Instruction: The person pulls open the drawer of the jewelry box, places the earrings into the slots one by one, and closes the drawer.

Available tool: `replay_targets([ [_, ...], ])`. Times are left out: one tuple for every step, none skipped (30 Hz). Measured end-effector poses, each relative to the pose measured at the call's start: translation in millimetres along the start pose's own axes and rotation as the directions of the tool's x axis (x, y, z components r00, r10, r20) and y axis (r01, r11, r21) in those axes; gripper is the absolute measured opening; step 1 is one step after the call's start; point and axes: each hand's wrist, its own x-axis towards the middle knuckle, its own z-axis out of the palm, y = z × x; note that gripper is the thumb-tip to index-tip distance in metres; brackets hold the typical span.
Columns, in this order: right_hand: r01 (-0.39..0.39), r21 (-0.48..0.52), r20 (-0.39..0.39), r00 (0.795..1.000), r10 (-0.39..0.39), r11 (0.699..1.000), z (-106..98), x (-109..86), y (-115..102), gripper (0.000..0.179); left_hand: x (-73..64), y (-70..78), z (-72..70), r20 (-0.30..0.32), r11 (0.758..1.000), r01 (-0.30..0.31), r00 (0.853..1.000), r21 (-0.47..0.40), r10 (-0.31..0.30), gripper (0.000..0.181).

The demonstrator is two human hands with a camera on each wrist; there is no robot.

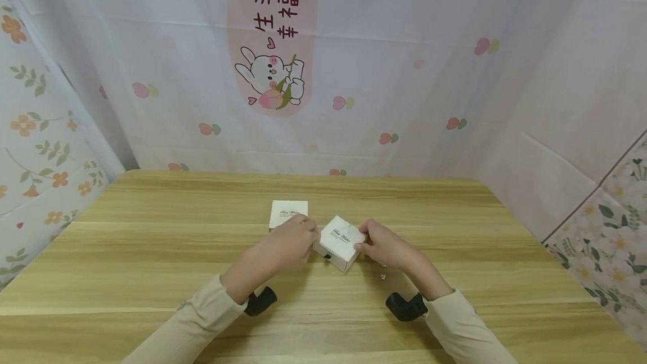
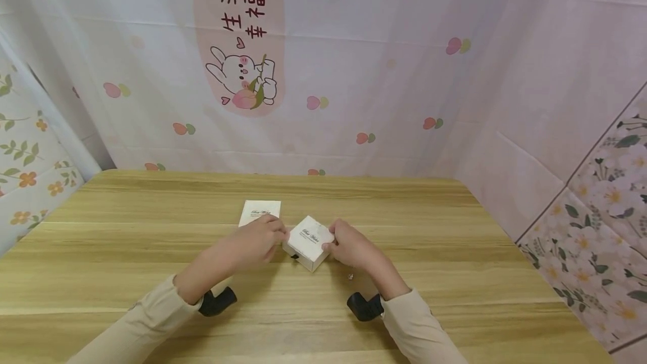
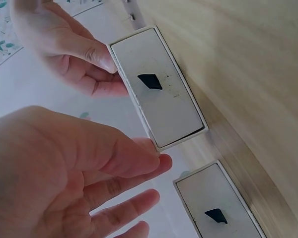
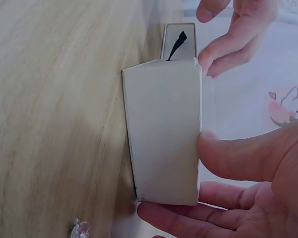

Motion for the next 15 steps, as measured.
replay_targets([
  [0.004,-0.005,0.005,1.000,-0.004,1.000,0.0,-0.5,-0.6,0.030,-0.9,0.2,0.0,-0.005,1.000,-0.005,1.000,0.010,0.005,0.025],
  [0.006,-0.011,0.005,1.000,-0.006,1.000,0.0,-0.9,-1.4,0.030,-2.0,0.5,0.2,-0.009,1.000,-0.008,1.000,0.019,0.008,0.025],
  [0.011,-0.018,0.007,1.000,-0.010,1.000,0.0,-1.4,-2.0,0.030,-3.2,0.9,0.1,-0.016,1.000,-0.012,1.000,0.028,0.013,0.024],
  [0.012,-0.020,0.010,1.000,-0.012,1.000,-0.1,-1.8,-2.7,0.030,-4.4,1.1,0.3,-0.023,0.999,-0.015,1.000,0.032,0.016,0.024],
  [0.017,-0.027,0.014,1.000,-0.017,0.999,-0.3,-2.1,-3.3,0.030,-5.7,1.4,0.0,-0.029,0.999,-0.018,0.999,0.036,0.019,0.023],
  [0.020,-0.030,0.017,1.000,-0.019,0.999,-0.4,-2.7,-4.1,0.029,-6.9,1.8,-0.5,-0.037,0.999,-0.023,0.999,0.036,0.024,0.023],
  [0.019,-0.031,0.019,1.000,-0.018,0.999,-0.3,-2.9,-4.6,0.029,-8.1,2.0,-0.7,-0.040,0.999,-0.024,0.999,0.032,0.025,0.022],
  [0.016,-0.031,0.022,1.000,-0.016,0.999,-0.4,-3.3,-5.4,0.029,-9.2,2.4,-1.2,-0.041,0.999,-0.026,0.999,0.031,0.027,0.022],
  [0.018,-0.030,0.029,0.999,-0.017,0.999,-0.5,-3.7,-5.6,0.030,-10.2,2.7,-1.8,-0.043,0.999,-0.028,0.999,0.029,0.029,0.022],
  [0.015,-0.030,0.032,0.999,-0.014,0.999,-0.5,-4.1,-6.1,0.030,-11.2,3.0,-2.5,-0.042,0.999,-0.027,0.999,0.022,0.028,0.022],
  [0.010,-0.030,0.034,0.999,-0.009,1.000,-0.5,-4.4,-6.4,0.030,-12.1,3.4,-3.2,-0.041,1.000,-0.028,0.999,0.014,0.028,0.022],
  [0.005,-0.028,0.035,0.999,-0.004,1.000,-0.5,-5.2,-7.0,0.030,-12.7,3.7,-3.7,-0.040,1.000,-0.027,0.999,0.007,0.027,0.023],
  [0.004,-0.028,0.037,0.999,-0.003,1.000,-0.5,-5.6,-7.3,0.030,-13.5,4.1,-4.4,-0.036,1.000,-0.024,0.999,-0.002,0.024,0.023],
  [0.003,-0.031,0.036,0.999,-0.002,1.000,-0.5,-6.0,-7.6,0.030,-14.1,4.3,-4.9,-0.031,1.000,-0.023,0.999,-0.005,0.022,0.024],
  [0.002,-0.033,0.034,0.999,-0.001,0.999,-0.3,-6.1,-7.5,0.030,-14.5,4.5,-5.3,-0.028,1.000,-0.020,0.999,-0.012,0.019,0.024],
])
